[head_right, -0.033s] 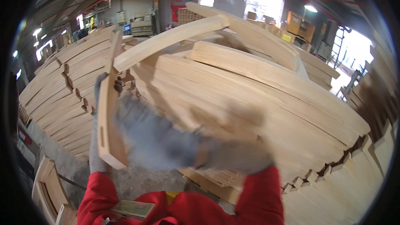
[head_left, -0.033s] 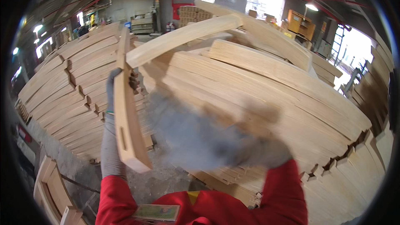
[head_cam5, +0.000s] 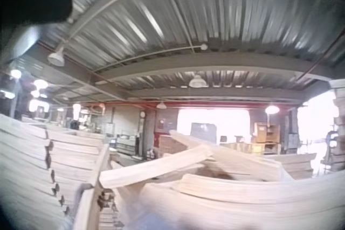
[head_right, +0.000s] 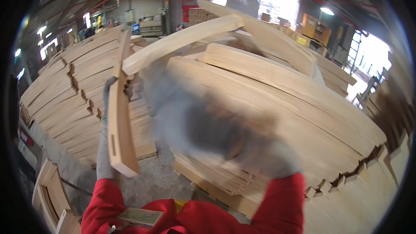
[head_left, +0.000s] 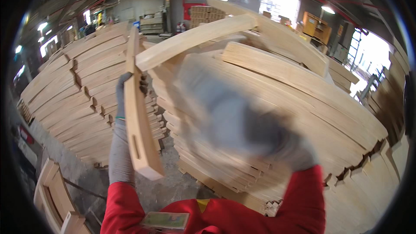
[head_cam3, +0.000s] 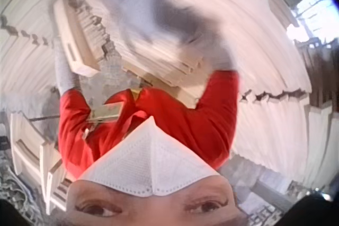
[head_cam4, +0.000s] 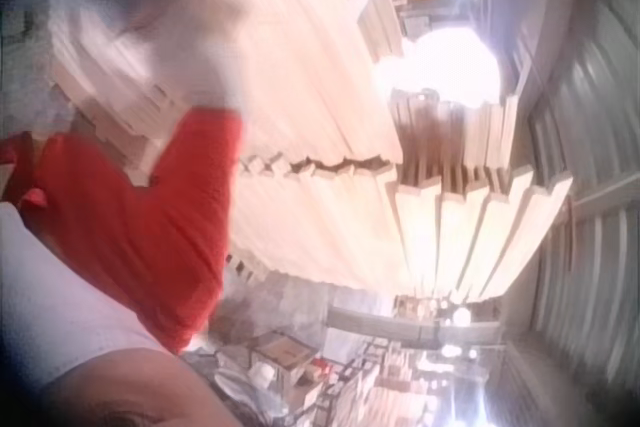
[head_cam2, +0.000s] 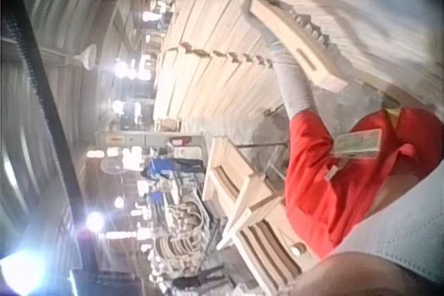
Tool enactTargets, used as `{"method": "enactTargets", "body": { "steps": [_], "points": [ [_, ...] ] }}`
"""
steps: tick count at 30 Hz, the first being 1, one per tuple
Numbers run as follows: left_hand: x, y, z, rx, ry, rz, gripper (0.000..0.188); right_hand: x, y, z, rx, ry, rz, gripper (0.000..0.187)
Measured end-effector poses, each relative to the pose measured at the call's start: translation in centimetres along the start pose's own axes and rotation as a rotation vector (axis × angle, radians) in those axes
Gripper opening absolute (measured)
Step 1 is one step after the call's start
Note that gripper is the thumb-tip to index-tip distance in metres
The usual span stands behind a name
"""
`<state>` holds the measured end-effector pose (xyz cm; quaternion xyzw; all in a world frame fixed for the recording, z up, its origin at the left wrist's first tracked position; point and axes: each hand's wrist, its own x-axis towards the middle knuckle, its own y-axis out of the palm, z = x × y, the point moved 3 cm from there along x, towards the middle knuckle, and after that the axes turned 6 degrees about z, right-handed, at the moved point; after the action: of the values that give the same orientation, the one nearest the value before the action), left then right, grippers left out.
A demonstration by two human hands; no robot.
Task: The person repeatedly picks up wooden chair frames from a stack, applies a white liquid to the joints using a brush, and places them back on the stack. The task is performed in a repetitive cycle of lifting, applying, and restacking.
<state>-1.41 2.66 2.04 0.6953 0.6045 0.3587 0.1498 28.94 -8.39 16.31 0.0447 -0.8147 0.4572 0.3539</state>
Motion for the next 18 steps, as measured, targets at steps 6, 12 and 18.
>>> {"method": "enactTargets", "body": {
  "steps": [6, 12, 18],
  "points": [
    [-0.1, 1.1, 5.5, -0.06, 0.083, 0.003, 0.042, -6.6, -8.4, -28.5, 0.003, 0.668, 0.174, 0.081],
    [-2.8, -3.3, 8.1, 0.115, -0.108, -0.286, 0.023, -6.8, -2.2, -29.6, 0.798, 0.841, 0.325, 0.071],
    [-8.8, -5.3, 10.5, 0.149, 0.171, -0.36, 0.024, -3.7, -3.3, -24.6, 0.899, 0.502, 0.455, 0.076]
  ]
}}
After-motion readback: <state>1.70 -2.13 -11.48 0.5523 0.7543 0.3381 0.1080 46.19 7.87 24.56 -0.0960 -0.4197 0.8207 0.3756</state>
